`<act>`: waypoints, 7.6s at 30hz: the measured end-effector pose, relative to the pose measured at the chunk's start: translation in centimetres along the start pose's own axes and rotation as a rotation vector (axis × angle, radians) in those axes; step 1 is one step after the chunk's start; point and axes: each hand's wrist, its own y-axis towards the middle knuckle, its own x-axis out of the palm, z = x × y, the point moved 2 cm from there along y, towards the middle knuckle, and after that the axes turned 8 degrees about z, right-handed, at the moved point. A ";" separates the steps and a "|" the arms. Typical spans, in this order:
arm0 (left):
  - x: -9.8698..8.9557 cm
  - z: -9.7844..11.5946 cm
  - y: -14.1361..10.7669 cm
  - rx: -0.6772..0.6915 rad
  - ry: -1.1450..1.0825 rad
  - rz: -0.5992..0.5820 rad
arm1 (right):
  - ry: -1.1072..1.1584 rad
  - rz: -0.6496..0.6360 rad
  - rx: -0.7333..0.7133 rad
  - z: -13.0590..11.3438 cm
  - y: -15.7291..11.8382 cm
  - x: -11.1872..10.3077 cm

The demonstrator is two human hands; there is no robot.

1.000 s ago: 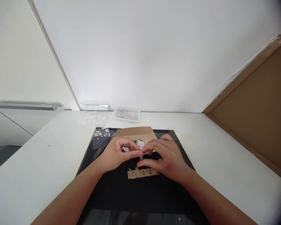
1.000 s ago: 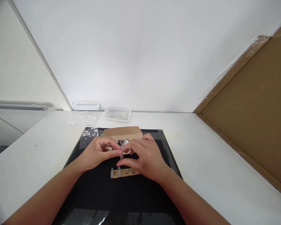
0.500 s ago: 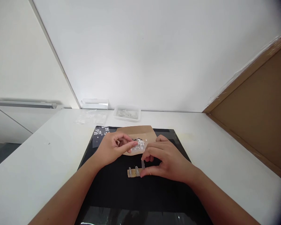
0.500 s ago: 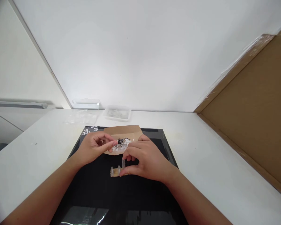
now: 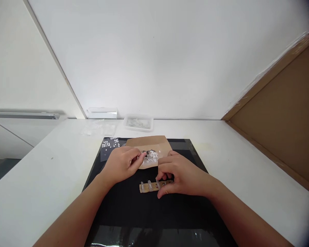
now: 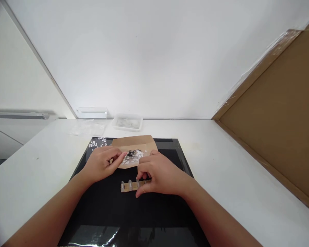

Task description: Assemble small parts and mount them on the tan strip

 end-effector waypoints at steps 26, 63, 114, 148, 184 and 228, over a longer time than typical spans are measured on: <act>0.2 0.2 -0.2 0.140 0.134 -0.032 | -0.030 -0.129 0.073 0.1 0.3 0.4; 0.0 -0.2 -0.2 0.113 0.239 -0.032 | -0.105 -0.096 0.077 -0.9 -0.1 -0.6; -2.1 -4.8 -0.5 -0.768 0.329 -0.215 | -0.200 0.252 0.457 7.4 10.1 -1.9; -1.4 -3.9 0.1 -0.648 0.318 0.010 | -0.103 0.105 0.555 15.4 19.0 -0.9; 0.0 -0.5 0.2 -0.519 -0.016 0.015 | 0.808 0.202 0.688 4.3 4.7 -0.8; -0.4 2.5 0.2 -0.319 -0.352 -0.114 | -0.437 0.772 -0.164 0.5 1.6 1.8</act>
